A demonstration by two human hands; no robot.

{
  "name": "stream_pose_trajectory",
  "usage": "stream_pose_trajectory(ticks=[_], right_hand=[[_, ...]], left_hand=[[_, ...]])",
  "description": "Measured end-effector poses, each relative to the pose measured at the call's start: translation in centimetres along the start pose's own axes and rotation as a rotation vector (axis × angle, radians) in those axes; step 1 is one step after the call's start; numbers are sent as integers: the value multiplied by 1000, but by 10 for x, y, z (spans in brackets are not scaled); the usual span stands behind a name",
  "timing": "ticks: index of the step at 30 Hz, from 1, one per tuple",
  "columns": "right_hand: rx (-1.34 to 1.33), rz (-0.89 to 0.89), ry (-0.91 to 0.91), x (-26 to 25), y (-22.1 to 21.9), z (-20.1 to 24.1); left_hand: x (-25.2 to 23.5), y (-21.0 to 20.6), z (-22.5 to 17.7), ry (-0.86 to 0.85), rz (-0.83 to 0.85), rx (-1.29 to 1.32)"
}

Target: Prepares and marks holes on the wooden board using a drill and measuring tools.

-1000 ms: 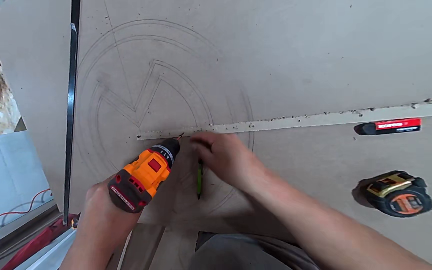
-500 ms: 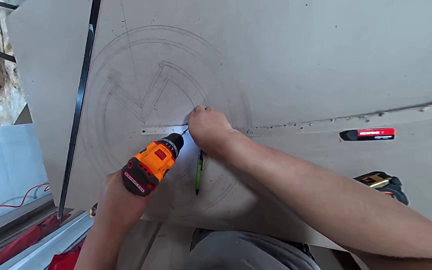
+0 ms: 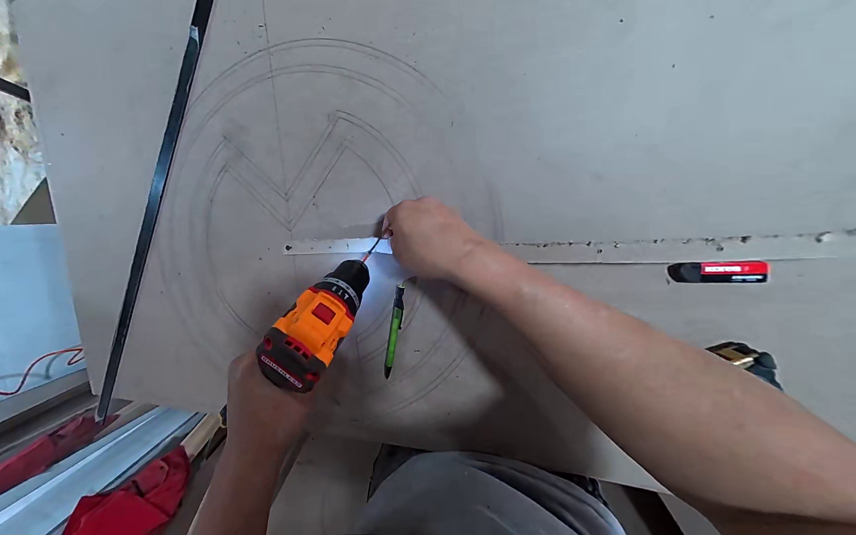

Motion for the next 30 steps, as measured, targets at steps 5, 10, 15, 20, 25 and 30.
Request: stream_pose_trajectory(ticks=[5, 10, 15, 20, 25, 30], right_hand=[[-47, 14, 4, -5, 3, -6], [-50, 19, 13, -6, 4, -6], [-53, 23, 28, -7, 5, -8], [-51, 28, 36, -7, 5, -8], [-63, 47, 36, -7, 7, -8], [-89, 60, 52, -7, 9, -9]], left_hand=[[1, 0, 2, -1, -22, 29], [2, -2, 0, -25, -33, 39], [1, -4, 2, 15, -17, 39], [0, -9, 5, -10, -30, 73], [-1, -12, 5, -4, -44, 65], [-1, -14, 5, -16, -55, 63]])
Point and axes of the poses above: each hand's wrist, its own x-axis away from the middle knuckle, its own y-axis out of the back of the hand, z = x × y, the point moved 7 cm from there along -x, towards the middle knuckle, and after that the axes turned 5 degrees about z, right-handed, at the moved point
